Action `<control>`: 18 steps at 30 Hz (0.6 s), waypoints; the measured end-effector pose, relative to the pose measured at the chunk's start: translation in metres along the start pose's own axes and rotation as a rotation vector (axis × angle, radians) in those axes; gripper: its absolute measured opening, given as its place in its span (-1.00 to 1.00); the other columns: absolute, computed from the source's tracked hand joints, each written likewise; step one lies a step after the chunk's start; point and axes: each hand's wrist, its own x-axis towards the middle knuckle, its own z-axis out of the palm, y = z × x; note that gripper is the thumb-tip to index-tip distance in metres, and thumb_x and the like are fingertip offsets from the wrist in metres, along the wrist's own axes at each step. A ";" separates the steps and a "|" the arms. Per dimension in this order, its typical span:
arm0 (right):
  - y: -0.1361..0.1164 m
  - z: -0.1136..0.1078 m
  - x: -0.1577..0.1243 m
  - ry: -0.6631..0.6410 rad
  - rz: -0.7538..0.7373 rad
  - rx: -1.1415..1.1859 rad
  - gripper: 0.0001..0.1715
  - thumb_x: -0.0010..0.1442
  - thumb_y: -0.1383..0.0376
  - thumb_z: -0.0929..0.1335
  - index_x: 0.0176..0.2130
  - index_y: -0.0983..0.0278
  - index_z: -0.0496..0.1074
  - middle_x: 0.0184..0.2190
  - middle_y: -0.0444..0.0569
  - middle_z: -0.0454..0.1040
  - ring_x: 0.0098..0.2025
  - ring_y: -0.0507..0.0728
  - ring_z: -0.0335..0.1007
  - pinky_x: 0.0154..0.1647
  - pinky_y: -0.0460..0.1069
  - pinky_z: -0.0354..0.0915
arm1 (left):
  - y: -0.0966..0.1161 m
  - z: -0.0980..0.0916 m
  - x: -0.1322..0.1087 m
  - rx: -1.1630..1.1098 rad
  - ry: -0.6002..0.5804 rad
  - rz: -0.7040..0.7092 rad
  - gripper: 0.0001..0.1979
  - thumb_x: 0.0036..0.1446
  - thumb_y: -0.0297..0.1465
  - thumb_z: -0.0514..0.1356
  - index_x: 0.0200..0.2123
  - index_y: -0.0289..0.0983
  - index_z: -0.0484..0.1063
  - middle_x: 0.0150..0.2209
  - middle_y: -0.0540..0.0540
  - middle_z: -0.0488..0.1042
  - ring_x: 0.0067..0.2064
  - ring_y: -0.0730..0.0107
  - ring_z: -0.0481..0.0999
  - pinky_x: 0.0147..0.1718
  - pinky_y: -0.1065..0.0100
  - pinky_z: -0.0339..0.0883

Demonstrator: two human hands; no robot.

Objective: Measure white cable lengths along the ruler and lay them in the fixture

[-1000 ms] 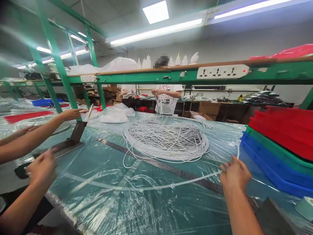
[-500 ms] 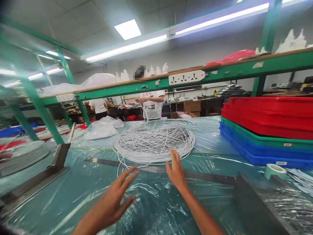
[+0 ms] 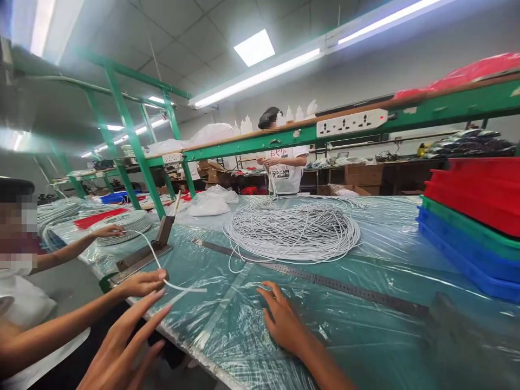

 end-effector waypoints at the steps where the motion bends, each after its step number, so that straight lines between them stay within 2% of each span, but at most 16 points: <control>1: 0.003 -0.001 0.000 0.013 0.005 0.007 -0.45 0.24 0.39 0.17 0.20 0.17 0.25 0.26 0.08 0.14 0.10 0.15 0.36 0.15 0.11 0.30 | 0.000 -0.002 0.014 0.022 -0.017 0.050 -0.56 0.44 -0.33 -0.07 0.34 -0.16 0.08 0.20 -0.18 0.16 0.21 0.10 0.20 0.14 0.14 0.25; 3: 0.009 -0.003 0.001 0.056 0.021 0.015 -0.48 0.25 0.38 0.17 0.17 0.19 0.27 0.23 0.10 0.17 0.03 0.13 0.40 0.13 0.11 0.31 | 0.005 0.001 0.034 0.026 -0.029 0.079 -0.58 0.44 -0.26 -0.04 0.29 -0.22 0.17 0.12 -0.19 0.26 0.17 0.14 0.26 0.15 0.17 0.24; 5: 0.015 -0.005 0.001 0.099 0.030 0.017 -0.50 0.24 0.37 0.18 0.15 0.21 0.30 0.20 0.11 0.21 -0.03 0.12 0.42 0.11 0.11 0.32 | 0.015 0.006 0.042 -0.005 -0.015 0.017 -0.58 0.42 -0.22 0.00 0.23 -0.25 0.26 0.01 -0.19 0.33 0.08 0.19 0.34 0.10 0.24 0.30; 7: 0.019 -0.005 0.001 0.122 0.029 0.020 -0.51 0.22 0.39 0.19 0.13 0.21 0.31 0.17 0.11 0.23 -0.07 0.12 0.43 0.08 0.10 0.34 | 0.028 0.011 0.043 -0.042 0.024 -0.033 -0.59 0.41 -0.19 0.02 0.18 -0.27 0.32 -0.09 -0.19 0.37 0.00 0.22 0.38 0.03 0.28 0.35; 11: 0.018 -0.005 -0.001 0.115 0.010 0.014 -0.49 0.20 0.41 0.21 0.13 0.19 0.31 0.16 0.09 0.24 -0.13 0.10 0.44 0.03 0.08 0.36 | 0.047 0.015 0.037 -0.146 0.077 -0.014 -0.62 0.40 -0.16 0.04 0.08 -0.26 0.41 -0.26 -0.16 0.37 -0.17 0.30 0.42 -0.12 0.38 0.40; 15: 0.011 -0.008 -0.002 0.099 0.004 -0.006 -0.48 0.20 0.43 0.21 0.14 0.20 0.30 0.16 0.10 0.23 -0.14 0.10 0.44 0.02 0.07 0.35 | 0.052 0.021 0.036 -0.288 0.073 0.052 -0.72 0.44 -0.26 0.02 -0.04 -0.25 0.46 -0.39 -0.10 0.32 -0.33 0.41 0.38 -0.29 0.48 0.35; 18: 0.007 -0.013 -0.001 0.078 0.033 -0.026 -0.48 0.21 0.43 0.21 0.15 0.20 0.30 0.17 0.09 0.22 -0.15 0.09 0.44 0.01 0.06 0.35 | 0.067 0.036 0.052 -0.412 0.026 0.164 -0.75 0.46 -0.43 -0.03 -0.08 -0.26 0.45 -0.43 -0.05 0.29 -0.41 0.48 0.32 -0.38 0.51 0.23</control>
